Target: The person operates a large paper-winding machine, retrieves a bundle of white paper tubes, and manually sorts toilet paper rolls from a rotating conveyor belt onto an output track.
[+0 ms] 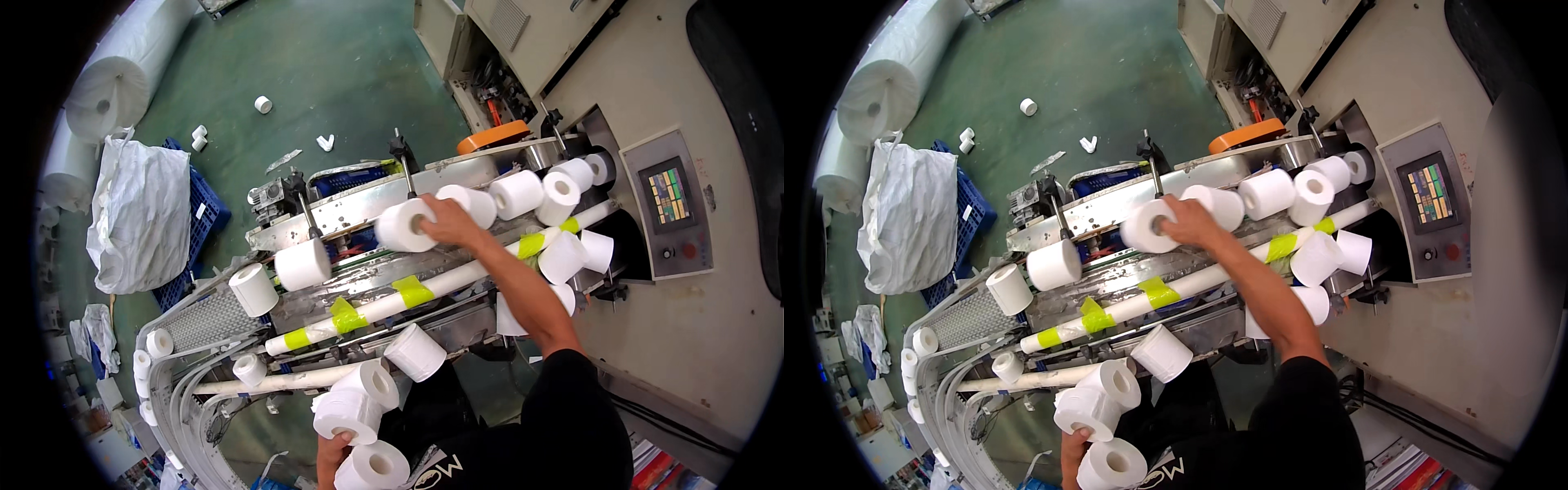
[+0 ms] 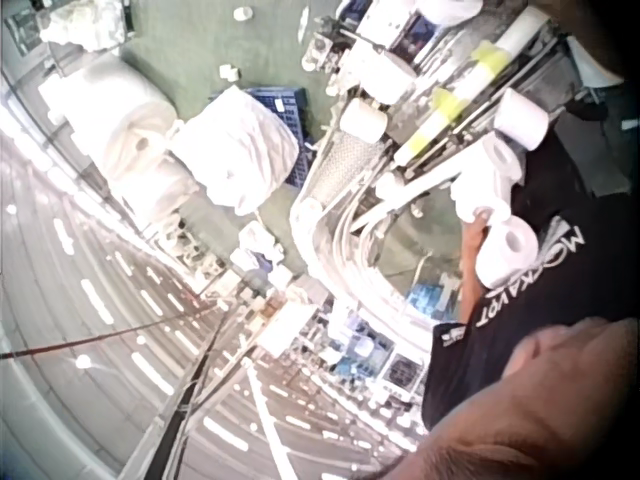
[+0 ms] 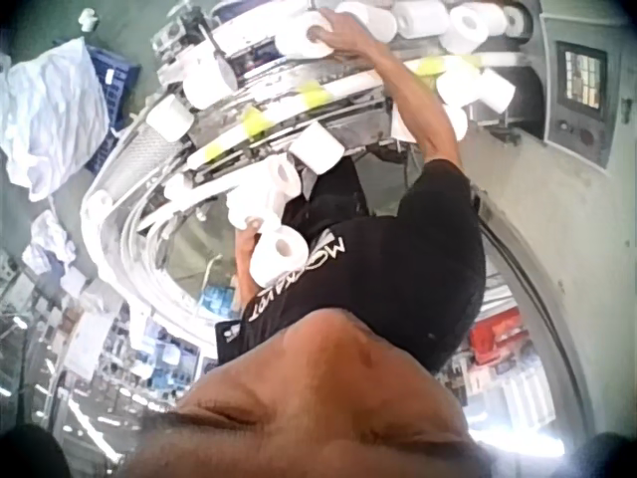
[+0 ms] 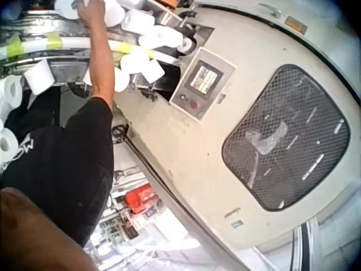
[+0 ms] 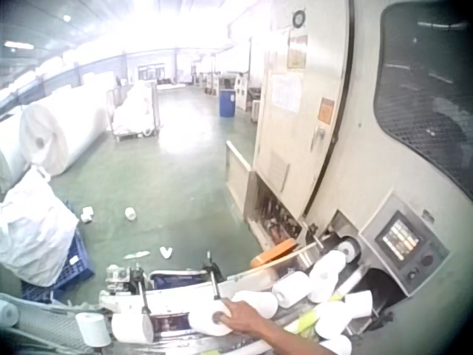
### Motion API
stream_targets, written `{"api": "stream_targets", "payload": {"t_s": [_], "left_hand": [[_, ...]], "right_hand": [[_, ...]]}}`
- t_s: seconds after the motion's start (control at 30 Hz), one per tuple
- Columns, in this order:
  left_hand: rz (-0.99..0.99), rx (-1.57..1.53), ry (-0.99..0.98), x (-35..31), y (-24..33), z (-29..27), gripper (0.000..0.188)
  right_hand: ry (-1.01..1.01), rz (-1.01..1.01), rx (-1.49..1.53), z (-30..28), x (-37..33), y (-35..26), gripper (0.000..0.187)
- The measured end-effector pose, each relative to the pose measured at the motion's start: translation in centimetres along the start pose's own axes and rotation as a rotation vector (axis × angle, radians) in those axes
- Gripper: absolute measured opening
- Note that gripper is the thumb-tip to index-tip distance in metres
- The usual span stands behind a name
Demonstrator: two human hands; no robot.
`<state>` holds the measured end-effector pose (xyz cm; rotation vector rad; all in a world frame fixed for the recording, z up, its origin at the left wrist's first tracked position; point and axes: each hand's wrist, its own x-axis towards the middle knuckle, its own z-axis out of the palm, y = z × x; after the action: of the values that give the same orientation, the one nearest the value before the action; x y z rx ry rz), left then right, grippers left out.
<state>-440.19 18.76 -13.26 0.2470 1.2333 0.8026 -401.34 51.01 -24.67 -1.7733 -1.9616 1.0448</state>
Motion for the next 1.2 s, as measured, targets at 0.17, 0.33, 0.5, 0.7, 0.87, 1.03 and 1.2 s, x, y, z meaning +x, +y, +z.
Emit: {"api": "stream_targets", "payload": {"t_s": [0.17,0.33,0.5,0.7,0.87,1.03,1.2], "left_hand": [[-0.001,-0.005,-0.011,-0.2,0.4,0.1,0.074],[-0.006,-0.027,-0.003,-0.8,0.1,-1.0,0.074],[0.006,-0.032,0.012,-1.3,0.6,-0.3,0.074],[0.063,-0.071,0.094,-2.5,0.5,-1.5,0.075],[0.084,-0.099,0.081,-2.9,1.1,-0.9,0.075],[0.040,-0.023,0.071,-2.8,0.4,-2.9,0.080],[0.084,-0.090,0.134,-4.2,0.3,-4.1,0.083]], "right_hand": [[-0.041,-0.062,-0.285,7.1,3.2,-6.5,0.045],[-0.107,-0.203,-0.221,8.3,4.3,-8.2,0.035],[-0.027,-0.262,-0.379,12.5,5.0,-14.4,0.039],[-0.178,-0.315,-0.434,13.2,4.7,-15.2,0.090],[-0.020,-0.443,-0.521,12.8,3.2,-12.5,0.078],[-0.065,-0.396,-0.406,13.4,5.2,-16.5,0.059],[-0.261,-0.245,-0.458,15.1,8.1,-20.2,0.044]]}}
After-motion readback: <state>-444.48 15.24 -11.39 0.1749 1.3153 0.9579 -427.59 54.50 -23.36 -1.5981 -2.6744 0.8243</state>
